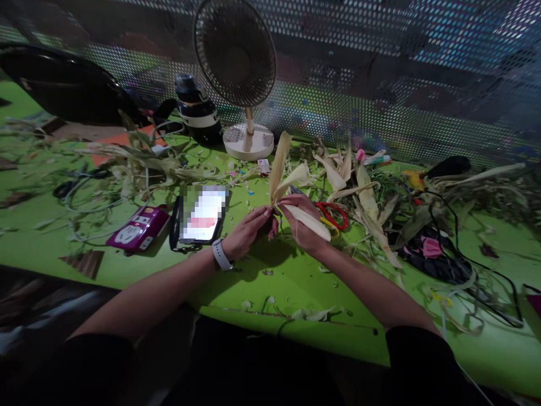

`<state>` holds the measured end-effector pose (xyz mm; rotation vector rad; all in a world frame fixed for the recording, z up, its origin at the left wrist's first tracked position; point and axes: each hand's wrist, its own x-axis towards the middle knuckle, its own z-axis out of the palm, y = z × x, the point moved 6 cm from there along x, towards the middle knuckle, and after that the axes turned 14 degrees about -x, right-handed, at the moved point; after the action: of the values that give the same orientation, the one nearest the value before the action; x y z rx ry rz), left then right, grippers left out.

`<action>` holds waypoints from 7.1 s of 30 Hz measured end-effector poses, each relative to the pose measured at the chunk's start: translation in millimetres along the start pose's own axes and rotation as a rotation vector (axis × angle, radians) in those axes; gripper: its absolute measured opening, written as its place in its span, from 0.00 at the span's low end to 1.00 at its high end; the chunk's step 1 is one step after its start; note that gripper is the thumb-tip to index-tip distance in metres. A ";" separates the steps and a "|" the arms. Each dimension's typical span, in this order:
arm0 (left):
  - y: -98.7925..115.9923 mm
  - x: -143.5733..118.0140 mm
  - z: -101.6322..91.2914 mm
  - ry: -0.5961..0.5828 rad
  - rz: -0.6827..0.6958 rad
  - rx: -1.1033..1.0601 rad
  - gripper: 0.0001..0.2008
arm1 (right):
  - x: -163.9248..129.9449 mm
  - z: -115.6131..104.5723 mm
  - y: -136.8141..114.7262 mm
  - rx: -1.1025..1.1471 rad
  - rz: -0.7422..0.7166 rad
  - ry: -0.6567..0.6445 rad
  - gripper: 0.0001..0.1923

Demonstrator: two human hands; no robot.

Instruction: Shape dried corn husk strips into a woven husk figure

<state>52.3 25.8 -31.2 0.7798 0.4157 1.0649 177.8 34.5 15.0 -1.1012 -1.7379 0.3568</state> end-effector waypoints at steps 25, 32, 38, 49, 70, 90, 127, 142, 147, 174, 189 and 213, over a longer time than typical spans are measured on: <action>14.0 0.5 -3.2 0.111 0.168 0.491 0.23 | -8.9 15.1 0.7 0.162 0.039 -0.145 0.05; 17.0 -2.5 -3.2 0.194 0.170 0.472 0.24 | -6.9 6.9 -6.1 0.016 -0.103 -0.017 0.05; 8.9 -0.1 -10.6 0.258 0.118 0.212 0.20 | -6.0 6.9 0.5 -0.078 -0.102 0.011 0.01; 7.7 1.2 -12.7 0.300 -0.009 0.016 0.19 | -5.8 6.8 5.1 -0.052 -0.116 -0.019 0.03; 11.8 -1.7 -24.6 0.434 0.024 0.088 0.18 | 35.9 -42.9 76.2 0.439 0.450 0.386 0.11; 2.5 -3.0 -10.3 0.271 -0.058 0.360 0.22 | 23.4 -12.8 15.2 0.125 0.143 -0.059 0.09; -0.6 -4.0 -15.6 0.297 -0.091 0.073 0.15 | 18.4 1.0 6.5 -0.201 0.059 -0.309 0.08; 10.6 -1.5 -13.4 0.272 0.003 0.025 0.16 | 14.2 6.9 4.9 -0.355 -0.014 -0.511 0.15; 9.0 -0.4 -18.0 0.274 0.008 0.051 0.15 | 14.3 7.2 2.7 -0.349 -0.022 -0.516 0.14; 9.1 0.5 -11.1 0.232 -0.020 0.254 0.15 | 17.5 2.0 6.7 -0.401 -0.069 -0.419 0.11; 11.1 0.8 -13.6 0.255 0.002 0.328 0.19 | 18.1 1.2 -0.3 -0.423 -0.133 -0.390 0.12; 13.5 0.1 -9.3 0.208 0.007 0.042 0.15 | 17.9 0.4 -2.5 -0.425 -0.144 -0.390 0.11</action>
<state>38.0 32.9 -27.4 0.7102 0.6141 1.1512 174.7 47.6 27.1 -1.2523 -2.2991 0.1148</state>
